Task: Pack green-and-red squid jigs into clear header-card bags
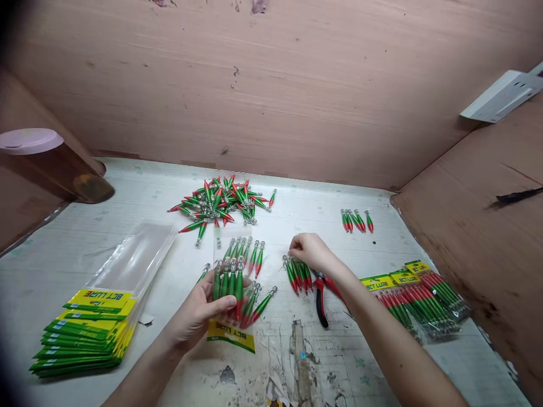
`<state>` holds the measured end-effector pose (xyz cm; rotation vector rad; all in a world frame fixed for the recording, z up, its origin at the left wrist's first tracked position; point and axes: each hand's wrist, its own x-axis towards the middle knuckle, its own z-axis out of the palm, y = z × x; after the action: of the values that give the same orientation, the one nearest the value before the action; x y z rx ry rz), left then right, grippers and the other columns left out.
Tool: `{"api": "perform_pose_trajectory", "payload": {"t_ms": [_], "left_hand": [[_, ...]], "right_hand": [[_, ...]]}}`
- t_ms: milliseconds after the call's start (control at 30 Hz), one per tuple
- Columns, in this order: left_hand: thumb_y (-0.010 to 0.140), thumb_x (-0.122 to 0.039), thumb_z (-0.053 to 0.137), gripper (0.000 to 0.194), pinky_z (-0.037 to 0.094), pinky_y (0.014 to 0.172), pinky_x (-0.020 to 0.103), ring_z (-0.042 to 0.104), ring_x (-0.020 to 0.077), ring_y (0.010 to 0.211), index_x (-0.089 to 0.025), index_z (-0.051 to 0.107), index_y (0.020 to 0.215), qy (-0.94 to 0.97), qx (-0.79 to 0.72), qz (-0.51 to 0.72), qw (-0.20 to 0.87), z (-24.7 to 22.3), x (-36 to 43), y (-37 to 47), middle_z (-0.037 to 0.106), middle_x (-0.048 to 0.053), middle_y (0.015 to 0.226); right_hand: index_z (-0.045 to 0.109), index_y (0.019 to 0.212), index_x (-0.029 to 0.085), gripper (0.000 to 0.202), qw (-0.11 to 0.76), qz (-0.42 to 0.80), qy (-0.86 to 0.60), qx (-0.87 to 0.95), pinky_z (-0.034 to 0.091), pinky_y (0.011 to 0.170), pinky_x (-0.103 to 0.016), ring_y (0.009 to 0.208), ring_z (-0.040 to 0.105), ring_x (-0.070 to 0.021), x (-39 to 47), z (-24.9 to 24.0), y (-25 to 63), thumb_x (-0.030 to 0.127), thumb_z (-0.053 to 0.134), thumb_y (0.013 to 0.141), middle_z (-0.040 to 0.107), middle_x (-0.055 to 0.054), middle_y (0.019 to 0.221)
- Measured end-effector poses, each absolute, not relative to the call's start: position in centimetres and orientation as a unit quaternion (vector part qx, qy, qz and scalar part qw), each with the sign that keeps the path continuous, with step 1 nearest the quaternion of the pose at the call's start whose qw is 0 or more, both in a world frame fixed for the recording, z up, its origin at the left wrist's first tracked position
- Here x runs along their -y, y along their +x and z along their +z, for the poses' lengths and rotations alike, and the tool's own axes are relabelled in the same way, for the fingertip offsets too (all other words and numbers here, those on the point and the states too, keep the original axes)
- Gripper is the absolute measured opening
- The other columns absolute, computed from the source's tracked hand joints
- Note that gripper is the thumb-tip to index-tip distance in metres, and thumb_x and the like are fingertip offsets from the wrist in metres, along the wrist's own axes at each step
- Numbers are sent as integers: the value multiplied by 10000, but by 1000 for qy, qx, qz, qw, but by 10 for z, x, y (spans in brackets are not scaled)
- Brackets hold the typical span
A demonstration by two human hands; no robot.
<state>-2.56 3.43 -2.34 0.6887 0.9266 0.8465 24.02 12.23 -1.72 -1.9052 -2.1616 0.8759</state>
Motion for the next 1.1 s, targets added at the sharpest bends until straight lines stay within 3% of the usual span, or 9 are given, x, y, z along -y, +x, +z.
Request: {"api": "perform_pose_trajectory", "payload": {"t_ms": [267,400,467,533,633,767,867,1100], "left_hand": [[639,-242,851,540,569,807,338,699,213,888,-186,590,1108,312,-429,413,740,-29,-37,-22,729,98,1101],[634,-256,853,571,589,757,366,701,244,894,-175,577,1127,307,-433,411,741,-31,-38,-22,722,117,1111],[634,-256,853,575,588,753,360,698,246,903,-174,576,1131,308,-432,410,742,-32,-38,-22,720,119,1114],[635,-248,852,560,581,767,344,696,237,914,-173,582,1120,310,-431,409,742,-33,-37,-22,722,115,1107],[634,-234,850,554,574,778,331,697,225,901,-173,581,1114,315,-428,399,748,-35,-36,-21,727,106,1086],[628,-244,854,621,569,674,297,704,227,848,-181,557,1170,353,-411,345,766,-36,-34,-22,726,111,1077],[644,-235,846,579,537,619,252,698,196,785,-166,577,1152,381,-383,306,784,-35,-31,-21,734,109,1029],[658,-193,834,533,540,731,283,695,207,872,-190,595,1134,373,-354,286,808,-33,-27,-19,732,84,1021]], "right_hand": [[617,1124,167,240,-62,242,-694,675,536,838,-408,970,636,-204,-119,-32,210,317,574,942,635,-78,1151],[591,1177,168,278,-61,260,-707,655,535,847,-422,1000,630,-215,-118,-36,201,313,577,940,612,-87,1197],[626,1085,155,220,-39,292,-699,652,542,800,-386,921,642,-190,-117,-34,203,308,591,931,648,-69,1093],[666,864,134,163,0,339,-678,652,522,689,-315,750,627,-159,-116,-24,210,297,667,865,670,-38,851],[637,650,145,229,95,418,-641,637,402,512,-261,534,503,-114,-118,1,229,324,749,739,568,14,579],[617,763,164,320,273,464,-607,585,331,486,-253,498,399,-84,-125,33,248,475,693,740,487,48,583],[597,779,169,346,361,486,-575,551,323,501,-256,503,374,-76,-128,40,245,483,727,712,471,53,602],[659,774,153,304,356,594,-499,521,313,496,-244,483,378,-67,-116,35,222,424,779,707,480,54,556]]}}
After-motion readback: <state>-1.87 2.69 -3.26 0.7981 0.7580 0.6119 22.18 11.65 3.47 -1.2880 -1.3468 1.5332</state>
